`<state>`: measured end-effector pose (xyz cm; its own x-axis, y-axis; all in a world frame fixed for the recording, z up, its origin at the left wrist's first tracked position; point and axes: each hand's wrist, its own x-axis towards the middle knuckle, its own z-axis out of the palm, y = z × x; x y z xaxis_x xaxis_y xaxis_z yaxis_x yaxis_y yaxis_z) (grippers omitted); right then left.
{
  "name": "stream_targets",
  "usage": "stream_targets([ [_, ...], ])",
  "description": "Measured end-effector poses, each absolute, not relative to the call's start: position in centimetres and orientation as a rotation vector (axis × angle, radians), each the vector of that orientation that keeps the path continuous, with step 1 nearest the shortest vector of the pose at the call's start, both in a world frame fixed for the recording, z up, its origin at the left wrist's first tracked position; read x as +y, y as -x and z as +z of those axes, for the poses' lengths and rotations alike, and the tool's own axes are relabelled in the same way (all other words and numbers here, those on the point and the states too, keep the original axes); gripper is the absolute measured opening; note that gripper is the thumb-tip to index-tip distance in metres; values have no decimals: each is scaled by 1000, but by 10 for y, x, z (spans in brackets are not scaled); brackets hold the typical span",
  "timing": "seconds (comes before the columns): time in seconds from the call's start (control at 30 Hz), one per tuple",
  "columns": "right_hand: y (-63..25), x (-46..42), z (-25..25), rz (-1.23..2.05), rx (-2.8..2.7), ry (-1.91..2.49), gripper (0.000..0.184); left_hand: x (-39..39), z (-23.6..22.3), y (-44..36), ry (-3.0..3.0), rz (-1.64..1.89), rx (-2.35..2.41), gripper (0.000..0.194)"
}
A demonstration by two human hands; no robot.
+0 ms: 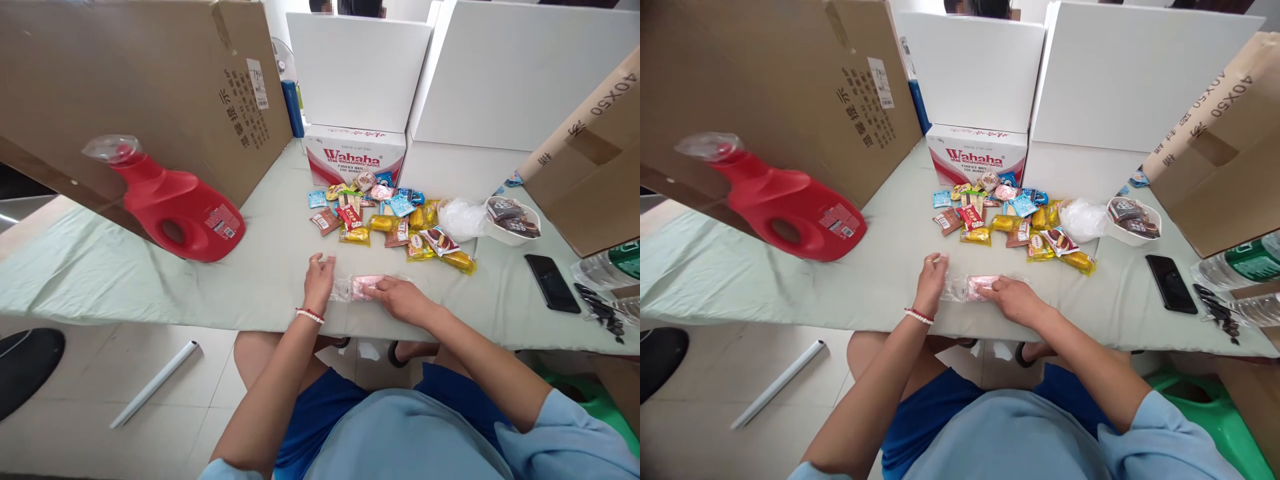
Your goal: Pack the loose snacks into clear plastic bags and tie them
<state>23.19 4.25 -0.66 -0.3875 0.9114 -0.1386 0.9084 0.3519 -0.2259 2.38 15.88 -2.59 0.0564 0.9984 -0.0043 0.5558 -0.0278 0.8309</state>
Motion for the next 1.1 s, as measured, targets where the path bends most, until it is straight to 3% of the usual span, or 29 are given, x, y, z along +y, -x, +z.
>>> stream_targets([
  [0.07, -232, 42, -9, 403, -2566, 1739, 55, 153, -14, -28, -1972, 693, 1535, 61],
  [0.2, -231, 40, -13, 349, -2543, 1741, 53, 127, -3, -27, -2695, 732, 1014, 32],
  [0.27, -229, 36, -13, 303, -2545, 1737, 52, 119, -7, -23, -2821, 654, 807, 33],
  [0.67, -264, -74, -18, 248, -2054, 2141, 30, 109, -24, -21, -2844, 572, 846, 41],
  [0.83, -258, -42, 14, -115, -1703, 1922, 31, 102, -26, -21, -2861, 580, 879, 43],
  [1.0, -237, 6, 20, -112, -2051, 1748, 38, 97, -30, -19, -2885, 585, 896, 43],
  [1.1, -258, -7, -8, 11, -2173, 1965, 36, 95, -36, -17, -2869, 598, 931, 44],
])
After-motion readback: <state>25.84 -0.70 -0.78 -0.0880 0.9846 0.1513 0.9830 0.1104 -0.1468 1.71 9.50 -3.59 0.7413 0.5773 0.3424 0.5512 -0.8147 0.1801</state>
